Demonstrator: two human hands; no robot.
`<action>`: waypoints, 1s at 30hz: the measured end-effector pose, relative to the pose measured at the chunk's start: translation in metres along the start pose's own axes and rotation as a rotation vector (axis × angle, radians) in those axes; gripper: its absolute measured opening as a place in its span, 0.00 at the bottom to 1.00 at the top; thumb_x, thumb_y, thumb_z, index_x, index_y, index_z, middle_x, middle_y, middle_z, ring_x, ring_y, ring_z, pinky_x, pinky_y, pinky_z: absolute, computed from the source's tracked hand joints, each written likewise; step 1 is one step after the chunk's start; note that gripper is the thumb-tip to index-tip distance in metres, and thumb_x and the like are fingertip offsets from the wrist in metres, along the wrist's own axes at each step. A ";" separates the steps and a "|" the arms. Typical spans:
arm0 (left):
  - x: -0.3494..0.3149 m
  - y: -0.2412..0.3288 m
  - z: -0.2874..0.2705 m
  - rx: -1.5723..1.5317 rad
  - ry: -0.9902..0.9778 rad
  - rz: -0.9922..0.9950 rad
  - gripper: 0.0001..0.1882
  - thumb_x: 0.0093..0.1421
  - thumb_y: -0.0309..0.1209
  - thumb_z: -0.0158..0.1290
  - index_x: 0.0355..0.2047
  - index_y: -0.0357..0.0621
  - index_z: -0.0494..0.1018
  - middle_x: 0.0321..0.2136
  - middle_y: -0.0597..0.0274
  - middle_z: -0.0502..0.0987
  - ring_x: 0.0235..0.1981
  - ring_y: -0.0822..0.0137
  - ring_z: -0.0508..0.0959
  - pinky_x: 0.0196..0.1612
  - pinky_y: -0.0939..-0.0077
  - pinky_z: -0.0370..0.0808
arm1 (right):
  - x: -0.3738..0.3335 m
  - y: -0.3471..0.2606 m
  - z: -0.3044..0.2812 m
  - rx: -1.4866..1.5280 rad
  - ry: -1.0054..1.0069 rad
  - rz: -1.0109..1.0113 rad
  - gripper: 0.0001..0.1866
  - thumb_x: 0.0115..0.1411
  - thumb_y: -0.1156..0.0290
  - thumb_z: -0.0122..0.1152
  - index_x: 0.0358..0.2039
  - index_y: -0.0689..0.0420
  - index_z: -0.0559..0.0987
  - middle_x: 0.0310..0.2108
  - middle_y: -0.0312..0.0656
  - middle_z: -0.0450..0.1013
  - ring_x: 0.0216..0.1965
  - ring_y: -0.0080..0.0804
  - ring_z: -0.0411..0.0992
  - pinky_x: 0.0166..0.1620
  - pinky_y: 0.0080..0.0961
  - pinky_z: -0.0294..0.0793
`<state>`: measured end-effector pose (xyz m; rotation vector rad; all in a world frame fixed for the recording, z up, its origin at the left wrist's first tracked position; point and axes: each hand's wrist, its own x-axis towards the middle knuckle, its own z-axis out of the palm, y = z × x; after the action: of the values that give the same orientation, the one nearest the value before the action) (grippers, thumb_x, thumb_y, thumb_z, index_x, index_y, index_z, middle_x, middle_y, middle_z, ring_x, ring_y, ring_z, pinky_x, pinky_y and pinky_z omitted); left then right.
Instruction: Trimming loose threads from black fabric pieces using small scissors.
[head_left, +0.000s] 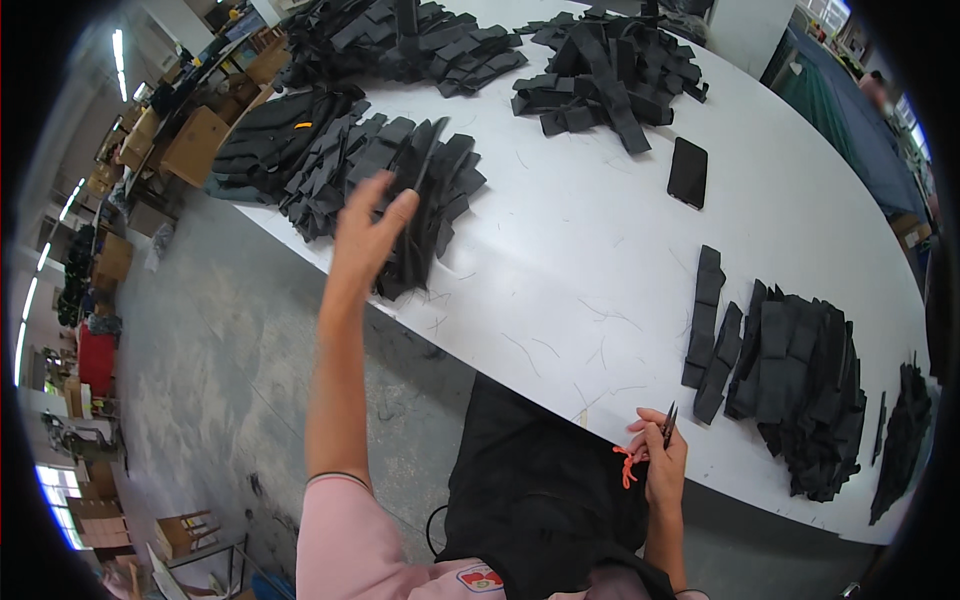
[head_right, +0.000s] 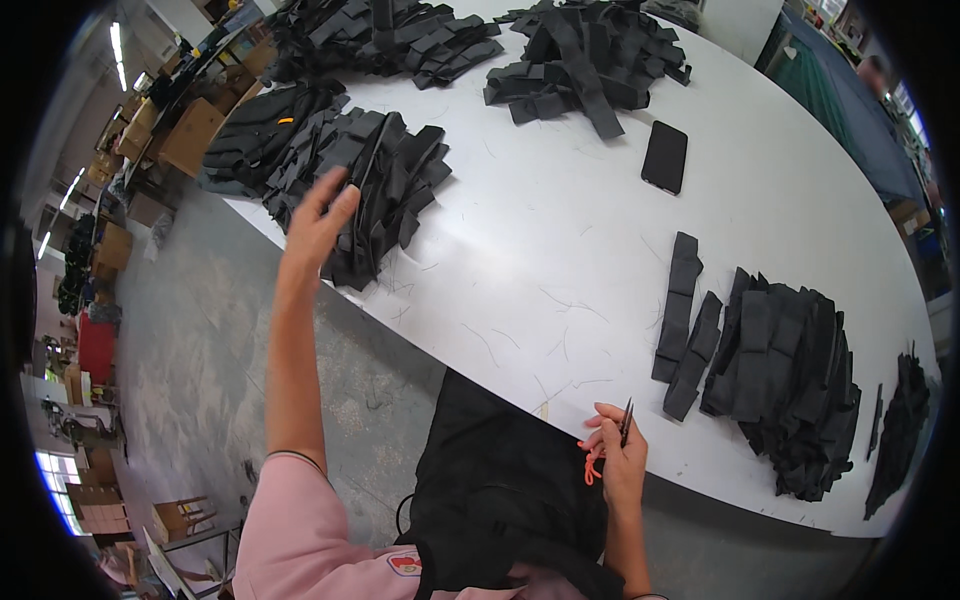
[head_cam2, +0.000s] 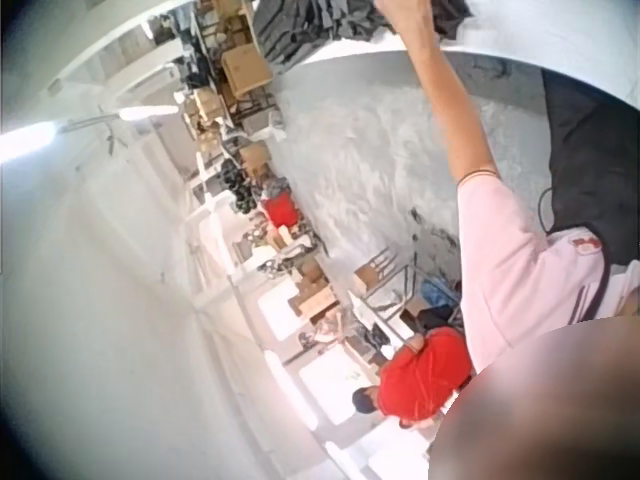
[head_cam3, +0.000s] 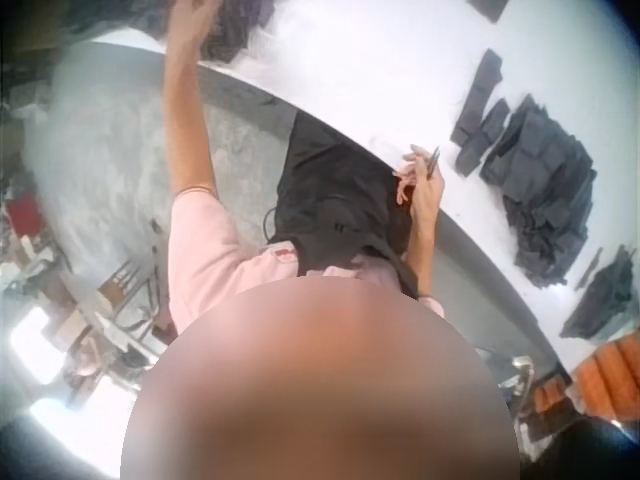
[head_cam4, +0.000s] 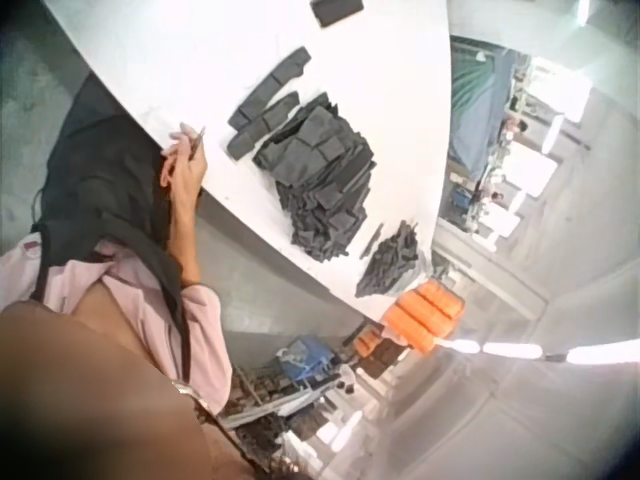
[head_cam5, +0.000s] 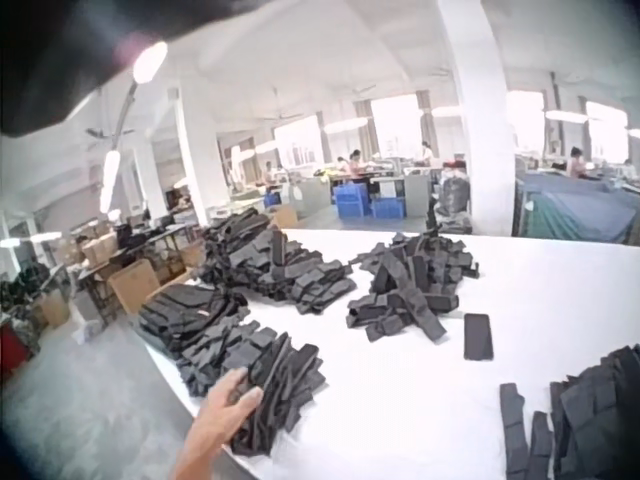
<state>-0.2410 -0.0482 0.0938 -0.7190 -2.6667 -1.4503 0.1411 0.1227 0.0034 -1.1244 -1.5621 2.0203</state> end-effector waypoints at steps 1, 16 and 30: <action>0.015 -0.019 -0.018 0.308 0.111 0.142 0.32 0.54 0.48 0.56 0.53 0.38 0.67 0.56 0.45 0.63 0.57 0.50 0.64 0.57 0.63 0.61 | 0.002 -0.002 -0.004 -0.053 0.025 -0.033 0.10 0.62 0.75 0.48 0.41 0.65 0.74 0.27 0.39 0.70 0.20 0.17 0.64 0.24 0.13 0.65; 0.061 -0.068 0.020 0.761 0.093 0.028 0.22 0.52 0.32 0.55 0.48 0.45 0.69 0.39 0.54 0.72 0.42 0.53 0.73 0.42 0.62 0.73 | 0.025 0.005 -0.053 -0.647 0.223 -0.267 0.08 0.54 0.80 0.55 0.35 0.66 0.75 0.27 0.36 0.63 0.27 0.21 0.60 0.32 0.16 0.62; 0.108 -0.069 -0.002 0.902 0.000 0.628 0.19 0.50 0.20 0.49 0.40 0.54 0.77 0.55 0.57 0.64 0.57 0.56 0.61 0.56 0.54 0.60 | 0.051 0.008 -0.060 -0.539 0.269 -0.168 0.08 0.56 0.82 0.52 0.37 0.65 0.75 0.30 0.34 0.69 0.30 0.17 0.65 0.35 0.15 0.65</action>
<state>-0.3658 -0.0406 0.0657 -1.2192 -2.3432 -0.0734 0.1560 0.1937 -0.0273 -1.3265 -2.0294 1.3057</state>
